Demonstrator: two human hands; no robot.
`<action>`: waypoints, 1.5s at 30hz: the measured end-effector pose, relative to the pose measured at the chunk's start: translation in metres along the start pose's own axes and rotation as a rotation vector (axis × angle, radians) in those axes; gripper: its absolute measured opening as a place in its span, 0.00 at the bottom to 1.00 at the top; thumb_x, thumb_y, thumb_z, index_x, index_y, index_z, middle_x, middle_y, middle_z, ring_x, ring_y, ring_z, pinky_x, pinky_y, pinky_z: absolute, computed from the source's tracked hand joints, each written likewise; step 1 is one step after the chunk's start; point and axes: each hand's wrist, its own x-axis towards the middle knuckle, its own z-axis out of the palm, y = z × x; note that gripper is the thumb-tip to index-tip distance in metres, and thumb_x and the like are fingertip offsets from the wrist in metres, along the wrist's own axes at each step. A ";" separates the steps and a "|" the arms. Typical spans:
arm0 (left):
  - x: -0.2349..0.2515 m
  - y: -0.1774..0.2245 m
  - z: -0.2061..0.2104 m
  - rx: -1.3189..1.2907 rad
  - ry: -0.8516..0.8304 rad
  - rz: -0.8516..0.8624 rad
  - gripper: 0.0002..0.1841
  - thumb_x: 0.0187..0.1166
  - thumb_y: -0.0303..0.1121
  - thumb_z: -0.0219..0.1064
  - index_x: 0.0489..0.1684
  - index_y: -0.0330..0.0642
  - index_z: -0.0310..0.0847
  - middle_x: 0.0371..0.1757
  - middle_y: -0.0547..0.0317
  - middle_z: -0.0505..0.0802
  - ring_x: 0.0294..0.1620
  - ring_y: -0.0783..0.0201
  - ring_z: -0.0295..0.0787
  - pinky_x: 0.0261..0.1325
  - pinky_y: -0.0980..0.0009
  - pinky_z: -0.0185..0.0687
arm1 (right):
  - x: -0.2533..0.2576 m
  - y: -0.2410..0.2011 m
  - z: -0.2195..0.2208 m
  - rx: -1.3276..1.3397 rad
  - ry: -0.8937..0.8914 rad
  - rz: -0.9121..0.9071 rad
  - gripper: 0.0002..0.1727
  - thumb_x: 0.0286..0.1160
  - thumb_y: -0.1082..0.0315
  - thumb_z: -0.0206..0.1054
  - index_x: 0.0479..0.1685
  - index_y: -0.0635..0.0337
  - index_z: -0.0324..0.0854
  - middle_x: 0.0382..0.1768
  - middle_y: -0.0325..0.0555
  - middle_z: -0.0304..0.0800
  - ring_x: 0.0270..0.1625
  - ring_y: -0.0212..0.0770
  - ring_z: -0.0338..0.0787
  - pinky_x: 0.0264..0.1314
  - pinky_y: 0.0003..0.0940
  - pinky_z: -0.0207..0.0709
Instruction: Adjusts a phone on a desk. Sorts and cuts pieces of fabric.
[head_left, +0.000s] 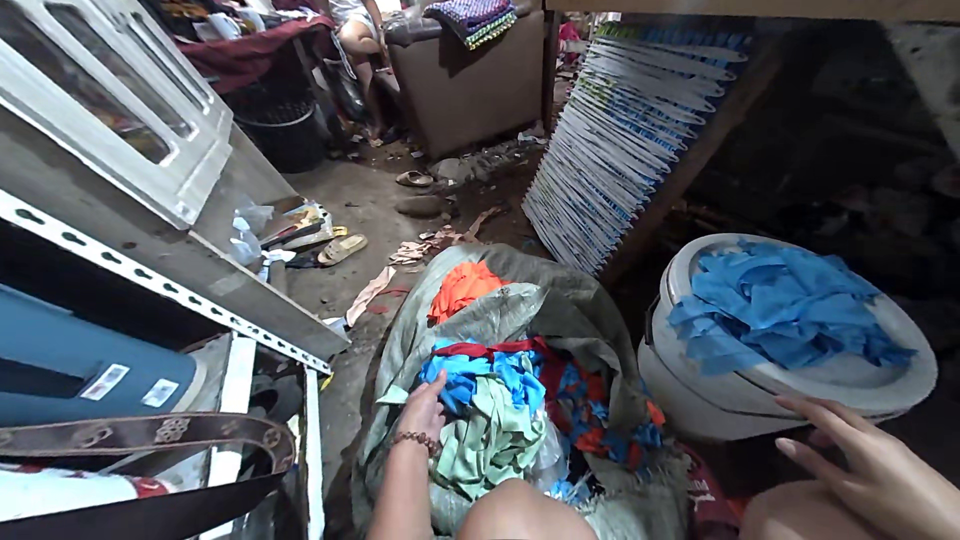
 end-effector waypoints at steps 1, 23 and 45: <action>-0.005 0.005 0.000 0.050 0.009 0.081 0.28 0.90 0.40 0.59 0.81 0.30 0.64 0.80 0.32 0.74 0.78 0.41 0.72 0.74 0.40 0.68 | 0.000 0.000 0.000 0.003 -0.004 0.000 0.31 0.79 0.58 0.71 0.76 0.70 0.75 0.70 0.77 0.77 0.57 0.69 0.89 0.62 0.62 0.81; -0.087 0.088 0.017 -0.387 -0.083 0.151 0.16 0.93 0.39 0.51 0.63 0.36 0.73 0.46 0.48 0.89 0.45 0.57 0.91 0.45 0.57 0.90 | 0.113 -0.211 0.086 0.382 -0.435 -0.498 0.17 0.87 0.68 0.59 0.61 0.69 0.87 0.57 0.61 0.91 0.63 0.53 0.90 0.73 0.50 0.76; -0.050 0.043 -0.015 -0.254 0.044 -0.012 0.34 0.93 0.52 0.47 0.84 0.28 0.56 0.81 0.31 0.69 0.76 0.43 0.71 0.75 0.50 0.68 | 0.190 -0.287 0.209 0.752 -0.603 -0.081 0.22 0.91 0.58 0.56 0.57 0.73 0.82 0.53 0.62 0.87 0.55 0.51 0.87 0.65 0.51 0.77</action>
